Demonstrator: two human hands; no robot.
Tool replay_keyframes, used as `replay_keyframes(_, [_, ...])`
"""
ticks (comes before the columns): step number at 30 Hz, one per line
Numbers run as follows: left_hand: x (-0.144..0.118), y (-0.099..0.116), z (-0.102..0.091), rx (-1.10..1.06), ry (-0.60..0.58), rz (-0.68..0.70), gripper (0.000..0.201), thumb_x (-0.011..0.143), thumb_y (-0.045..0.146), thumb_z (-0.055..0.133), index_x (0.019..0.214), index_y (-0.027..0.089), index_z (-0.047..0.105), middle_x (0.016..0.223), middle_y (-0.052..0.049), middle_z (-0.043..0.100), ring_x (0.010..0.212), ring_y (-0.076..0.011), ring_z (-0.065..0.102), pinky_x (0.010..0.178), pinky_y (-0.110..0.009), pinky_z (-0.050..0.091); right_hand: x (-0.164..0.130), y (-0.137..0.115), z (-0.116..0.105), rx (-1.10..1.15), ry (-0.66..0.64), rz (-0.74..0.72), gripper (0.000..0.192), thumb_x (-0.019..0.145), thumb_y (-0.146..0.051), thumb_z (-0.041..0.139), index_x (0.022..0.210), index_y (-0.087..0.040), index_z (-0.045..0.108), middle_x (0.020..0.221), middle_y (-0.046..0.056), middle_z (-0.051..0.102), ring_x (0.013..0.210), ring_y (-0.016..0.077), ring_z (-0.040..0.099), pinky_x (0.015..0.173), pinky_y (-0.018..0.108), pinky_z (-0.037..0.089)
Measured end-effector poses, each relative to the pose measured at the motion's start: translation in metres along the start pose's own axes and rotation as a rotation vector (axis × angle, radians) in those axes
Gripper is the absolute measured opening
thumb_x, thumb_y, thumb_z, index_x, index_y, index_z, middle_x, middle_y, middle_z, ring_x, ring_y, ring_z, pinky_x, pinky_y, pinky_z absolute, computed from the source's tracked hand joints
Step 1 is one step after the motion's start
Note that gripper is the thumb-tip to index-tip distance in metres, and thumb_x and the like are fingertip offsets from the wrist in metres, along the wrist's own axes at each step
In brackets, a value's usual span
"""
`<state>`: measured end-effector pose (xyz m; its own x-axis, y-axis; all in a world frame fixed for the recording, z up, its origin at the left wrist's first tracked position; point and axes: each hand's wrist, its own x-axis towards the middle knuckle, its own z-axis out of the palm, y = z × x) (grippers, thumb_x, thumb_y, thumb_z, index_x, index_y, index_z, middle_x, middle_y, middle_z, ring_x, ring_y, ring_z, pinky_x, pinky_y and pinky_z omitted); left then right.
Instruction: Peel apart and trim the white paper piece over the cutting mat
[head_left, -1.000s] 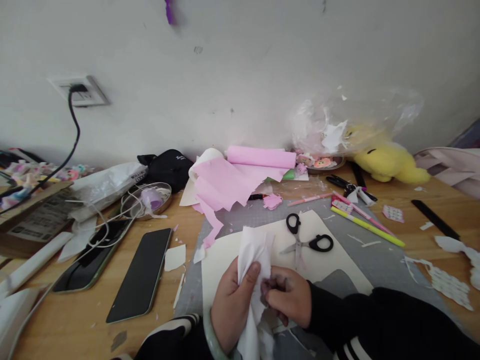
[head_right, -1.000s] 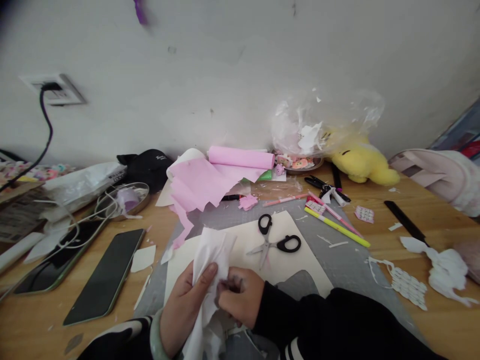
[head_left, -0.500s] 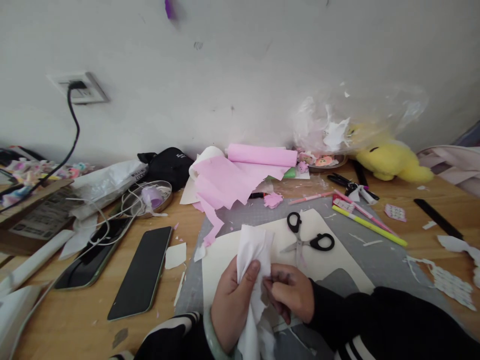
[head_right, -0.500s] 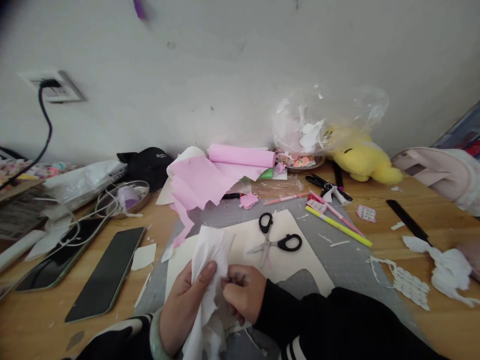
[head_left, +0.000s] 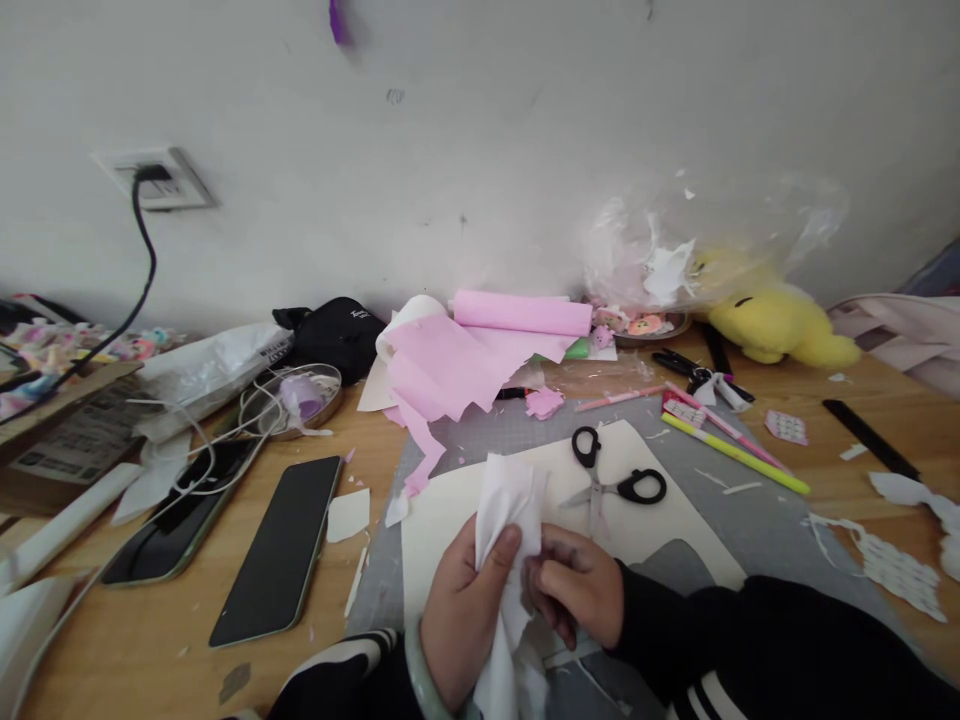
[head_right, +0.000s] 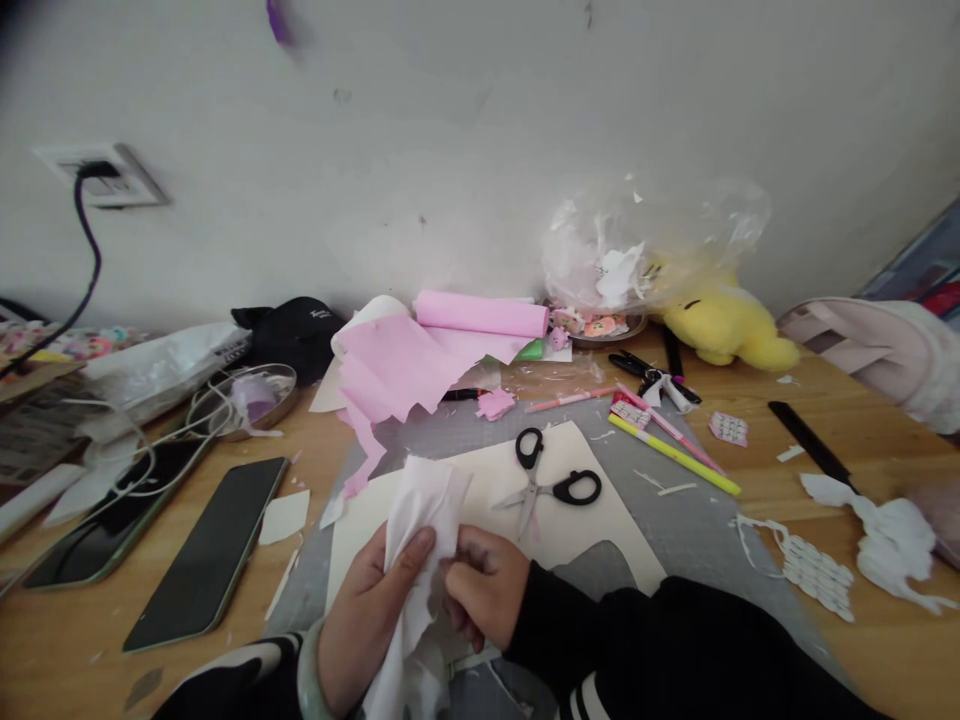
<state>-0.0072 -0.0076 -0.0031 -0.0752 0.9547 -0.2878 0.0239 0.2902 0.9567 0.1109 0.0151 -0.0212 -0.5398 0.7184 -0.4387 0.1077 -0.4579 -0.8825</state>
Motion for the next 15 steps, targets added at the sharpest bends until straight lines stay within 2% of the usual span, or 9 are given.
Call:
replay_keyframes(5, [-0.0002, 0.0023, 0.0003, -0.010, 0.032, -0.003, 0.036, 0.072, 0.037, 0.047, 0.101, 0.014, 0.049, 0.073, -0.003, 0.062, 0.052, -0.0131, 0.051, 0.058, -0.025, 0.041, -0.0016, -0.0018, 0.0001, -0.030, -0.028, 0.003, 0.009, 0.063, -0.022, 0.035, 0.057, -0.016, 0.036, 0.034, -0.008, 0.039, 0.023, 0.0028, 0.031, 0.023, 0.013, 0.026])
replay_keyframes(7, [-0.0003, 0.0006, 0.0001, -0.033, -0.002, -0.013, 0.037, 0.073, 0.037, 0.046, 0.102, 0.014, 0.049, 0.067, -0.002, 0.062, 0.048, -0.0131, 0.051, 0.057, -0.026, 0.042, -0.0021, -0.0041, 0.0001, -0.026, -0.034, 0.001, 0.005, 0.063, -0.021, 0.036, 0.062, -0.016, 0.038, 0.035, -0.009, 0.040, 0.023, 0.0030, 0.031, 0.024, 0.014, 0.027])
replay_keyframes(11, [-0.0001, -0.0032, -0.0002, -0.045, -0.063, -0.012, 0.037, 0.073, 0.037, 0.045, 0.102, 0.014, 0.050, 0.061, -0.001, 0.061, 0.043, -0.0122, 0.050, 0.056, -0.026, 0.042, -0.0021, -0.0062, 0.0001, -0.031, -0.013, 0.006, 0.018, 0.061, -0.018, 0.038, 0.079, -0.016, 0.040, 0.036, -0.010, 0.041, 0.024, 0.0032, 0.032, 0.025, 0.013, 0.028])
replay_keyframes(15, [0.0011, -0.0012, 0.0000, -0.050, -0.006, 0.007, 0.035, 0.073, 0.037, 0.046, 0.100, 0.016, 0.050, 0.069, -0.001, 0.062, 0.050, -0.0124, 0.052, 0.056, -0.024, 0.042, -0.0001, -0.0008, -0.0004, -0.026, -0.012, -0.017, 0.007, 0.064, -0.020, 0.034, 0.067, -0.016, 0.040, 0.036, -0.009, 0.041, 0.025, 0.0031, 0.033, 0.025, 0.013, 0.028])
